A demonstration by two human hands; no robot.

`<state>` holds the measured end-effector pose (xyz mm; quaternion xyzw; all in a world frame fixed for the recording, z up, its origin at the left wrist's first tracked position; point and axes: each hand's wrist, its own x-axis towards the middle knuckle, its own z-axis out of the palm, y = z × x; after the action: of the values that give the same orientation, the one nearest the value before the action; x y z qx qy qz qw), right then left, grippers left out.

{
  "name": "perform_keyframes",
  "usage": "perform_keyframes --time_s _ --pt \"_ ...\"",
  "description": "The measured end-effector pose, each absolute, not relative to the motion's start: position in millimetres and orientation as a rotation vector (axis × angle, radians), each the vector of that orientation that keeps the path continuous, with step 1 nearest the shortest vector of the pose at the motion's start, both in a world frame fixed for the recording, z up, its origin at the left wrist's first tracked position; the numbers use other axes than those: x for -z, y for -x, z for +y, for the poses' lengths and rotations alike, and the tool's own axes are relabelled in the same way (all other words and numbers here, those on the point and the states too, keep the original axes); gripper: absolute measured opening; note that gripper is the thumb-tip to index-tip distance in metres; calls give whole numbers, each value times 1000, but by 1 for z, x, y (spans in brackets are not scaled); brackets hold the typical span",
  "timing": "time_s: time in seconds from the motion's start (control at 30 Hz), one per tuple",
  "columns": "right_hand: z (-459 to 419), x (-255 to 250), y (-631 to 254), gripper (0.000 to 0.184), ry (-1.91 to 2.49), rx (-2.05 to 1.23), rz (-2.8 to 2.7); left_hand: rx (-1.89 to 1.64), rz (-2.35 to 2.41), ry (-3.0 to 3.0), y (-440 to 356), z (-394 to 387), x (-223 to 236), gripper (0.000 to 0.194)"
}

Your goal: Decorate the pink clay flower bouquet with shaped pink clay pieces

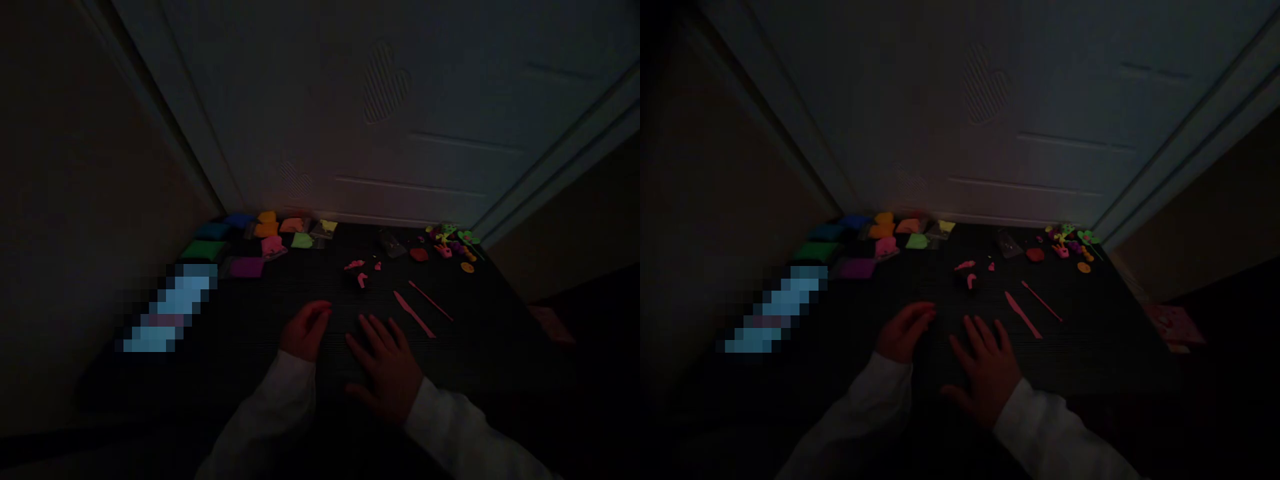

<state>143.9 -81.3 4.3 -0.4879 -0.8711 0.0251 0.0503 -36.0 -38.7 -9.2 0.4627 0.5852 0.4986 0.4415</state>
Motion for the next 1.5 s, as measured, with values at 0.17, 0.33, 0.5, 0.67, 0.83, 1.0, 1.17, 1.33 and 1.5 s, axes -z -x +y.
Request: perform_keyframes --time_s 0.17,0.33,0.5,0.67,0.83,1.0,1.17,1.33,1.5 --pt "-77 -4 -144 58 1691 24 -2500 -1272 1435 -1136 36 -38 13 23" --pt "-78 -3 -141 58 1582 -19 -2580 -1276 1416 -1138 36 -38 13 21" --pt "-78 -3 -140 59 1658 4 -2509 -1266 1416 -1143 36 -38 12 22" --pt "-76 -4 -140 57 1695 23 -2473 -1257 1416 -1165 37 -39 13 22" --pt "-75 -5 -139 59 1599 -17 -2557 -1256 1412 -1176 37 -39 13 21" --pt "-75 -6 -139 58 1703 16 -2470 -1254 1420 -1188 36 -39 11 20" --pt "-73 -5 -140 57 1639 3 -2523 -1233 1447 -1204 37 -39 10 20" --pt "-79 -5 -138 59 1587 -25 -2550 -1238 1433 -1186 37 -39 12 21" --pt "-71 -3 -140 54 1659 -53 -2462 -1245 1442 -1201 36 -39 12 20"
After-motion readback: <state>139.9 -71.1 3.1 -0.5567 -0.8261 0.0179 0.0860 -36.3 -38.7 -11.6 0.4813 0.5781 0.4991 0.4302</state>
